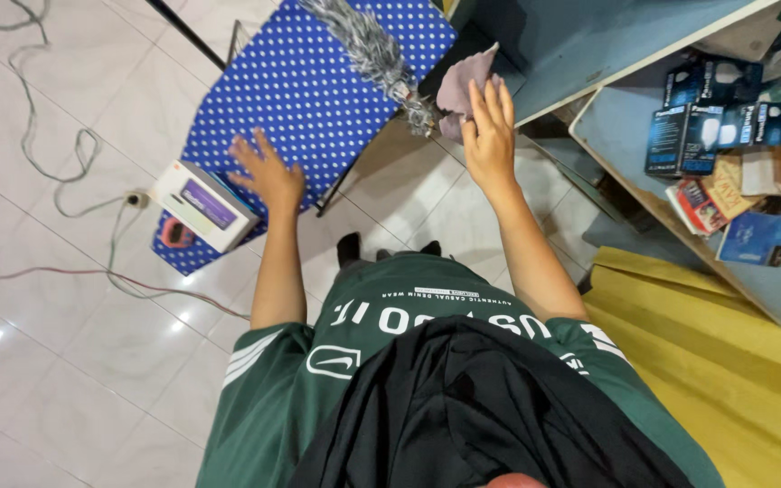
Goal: The person wipes various product boxes for a motherboard, smartphone, and charging cable using a small cloth.
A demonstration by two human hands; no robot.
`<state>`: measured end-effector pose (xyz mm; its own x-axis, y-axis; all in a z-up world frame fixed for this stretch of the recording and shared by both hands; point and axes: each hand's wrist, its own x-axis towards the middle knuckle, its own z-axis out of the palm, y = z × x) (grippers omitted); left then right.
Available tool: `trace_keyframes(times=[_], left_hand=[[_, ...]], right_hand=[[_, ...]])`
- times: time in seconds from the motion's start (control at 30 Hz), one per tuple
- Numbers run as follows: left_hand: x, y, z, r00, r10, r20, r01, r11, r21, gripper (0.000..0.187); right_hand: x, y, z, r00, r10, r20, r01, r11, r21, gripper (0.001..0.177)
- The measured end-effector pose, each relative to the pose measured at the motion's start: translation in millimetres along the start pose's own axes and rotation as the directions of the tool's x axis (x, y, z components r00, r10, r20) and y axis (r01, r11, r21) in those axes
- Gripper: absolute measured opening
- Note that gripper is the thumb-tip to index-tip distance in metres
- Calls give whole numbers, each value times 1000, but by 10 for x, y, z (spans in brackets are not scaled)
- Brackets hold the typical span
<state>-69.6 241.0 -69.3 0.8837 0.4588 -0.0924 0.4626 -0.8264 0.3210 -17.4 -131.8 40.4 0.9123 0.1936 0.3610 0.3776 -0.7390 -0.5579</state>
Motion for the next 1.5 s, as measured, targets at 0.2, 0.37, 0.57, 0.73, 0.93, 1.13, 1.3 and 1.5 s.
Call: trace_keyframes(times=[0.2,0.37,0.57,0.73,0.93,1.13,1.3,1.5], left_hand=[[14,-954,-215,970,-241,42,239,970,50,115],[13,-1120,-286,920,-363,147,366,931,9,123],[115,-1240,-224,876,-482,4,480,872,-95,132],[14,-1369,-153,809,-582,76,586,794,-158,135],[131,-1474,-135,857,-509,82,509,810,-293,130],[331,-1164,-161,974,-224,11,62,221,-973,111],[318,-527,-164,861,371,347,498,-484,-720,76],[47,182,-431,581,748,321,797,-443,-410,67]], right_hand=[[64,-519,421,999,-9,32,9,1000,-3,52],[72,-844,625,1000,1,22,-1,1000,-5,53],[-18,-1033,661,1000,8,0,-8,1000,-19,51],[-21,-1006,665,999,42,-34,-43,998,-54,49],[22,-1132,842,1000,15,11,-15,1000,20,48],[64,-1281,1055,996,-16,93,12,999,42,49],[-61,-1571,1126,922,-54,384,-102,921,376,52],[165,-1661,839,966,-192,170,124,930,345,82]])
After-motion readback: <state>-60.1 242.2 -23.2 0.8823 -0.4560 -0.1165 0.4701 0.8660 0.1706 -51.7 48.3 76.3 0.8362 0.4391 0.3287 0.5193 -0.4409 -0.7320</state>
